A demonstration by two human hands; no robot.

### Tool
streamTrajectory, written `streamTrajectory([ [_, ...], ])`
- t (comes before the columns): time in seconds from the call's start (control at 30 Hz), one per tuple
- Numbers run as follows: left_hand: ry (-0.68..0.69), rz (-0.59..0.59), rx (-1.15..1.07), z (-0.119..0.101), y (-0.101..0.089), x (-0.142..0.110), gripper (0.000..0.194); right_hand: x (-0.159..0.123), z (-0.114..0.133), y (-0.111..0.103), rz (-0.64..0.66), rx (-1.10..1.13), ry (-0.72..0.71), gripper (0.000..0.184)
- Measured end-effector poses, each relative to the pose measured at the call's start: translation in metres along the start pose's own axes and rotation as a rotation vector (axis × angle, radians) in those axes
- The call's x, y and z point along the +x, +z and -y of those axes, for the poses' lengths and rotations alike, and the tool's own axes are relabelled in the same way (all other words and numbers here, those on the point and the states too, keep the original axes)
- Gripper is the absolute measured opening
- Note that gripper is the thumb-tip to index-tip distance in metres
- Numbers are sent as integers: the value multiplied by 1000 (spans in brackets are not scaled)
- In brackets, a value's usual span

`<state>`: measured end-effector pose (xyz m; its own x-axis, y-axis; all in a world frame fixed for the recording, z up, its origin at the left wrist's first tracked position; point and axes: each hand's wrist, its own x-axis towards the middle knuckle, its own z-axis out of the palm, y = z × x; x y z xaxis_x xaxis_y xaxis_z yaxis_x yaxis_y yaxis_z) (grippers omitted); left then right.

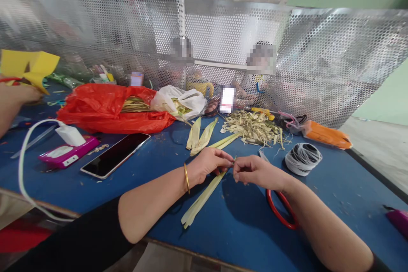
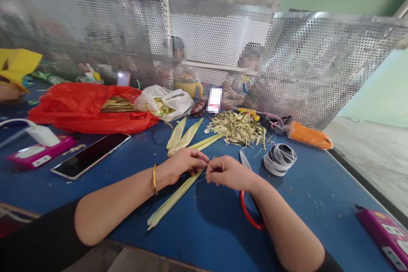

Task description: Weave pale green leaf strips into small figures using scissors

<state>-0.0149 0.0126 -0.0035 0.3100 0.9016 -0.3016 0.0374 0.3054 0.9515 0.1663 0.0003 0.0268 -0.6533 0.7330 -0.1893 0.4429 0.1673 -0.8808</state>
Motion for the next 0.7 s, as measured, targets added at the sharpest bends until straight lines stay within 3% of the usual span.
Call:
streamTrajectory([
  [0.07, 15, 3, 16, 0, -1, 0, 11, 1, 0, -1, -75, 8, -18, 17],
  [0.2, 129, 37, 133, -3, -3, -1, 12, 8, -4, 1, -466, 121, -113, 16],
  [0.23, 171, 47, 169, -3, -3, -1, 10, 10, -6, 2, -481, 141, -116, 20],
  [0.4, 358, 71, 298, 2, -7, 5, 11, 16, -20, 11, -300, 1, -86, 20],
  [0.6, 505, -44, 520, 6, -9, 10, 13, 19, -27, 14, -393, -70, -97, 15],
  [0.7, 571, -168, 734, 2, -6, 3, 20, 20, -26, 16, -436, -93, -75, 13],
])
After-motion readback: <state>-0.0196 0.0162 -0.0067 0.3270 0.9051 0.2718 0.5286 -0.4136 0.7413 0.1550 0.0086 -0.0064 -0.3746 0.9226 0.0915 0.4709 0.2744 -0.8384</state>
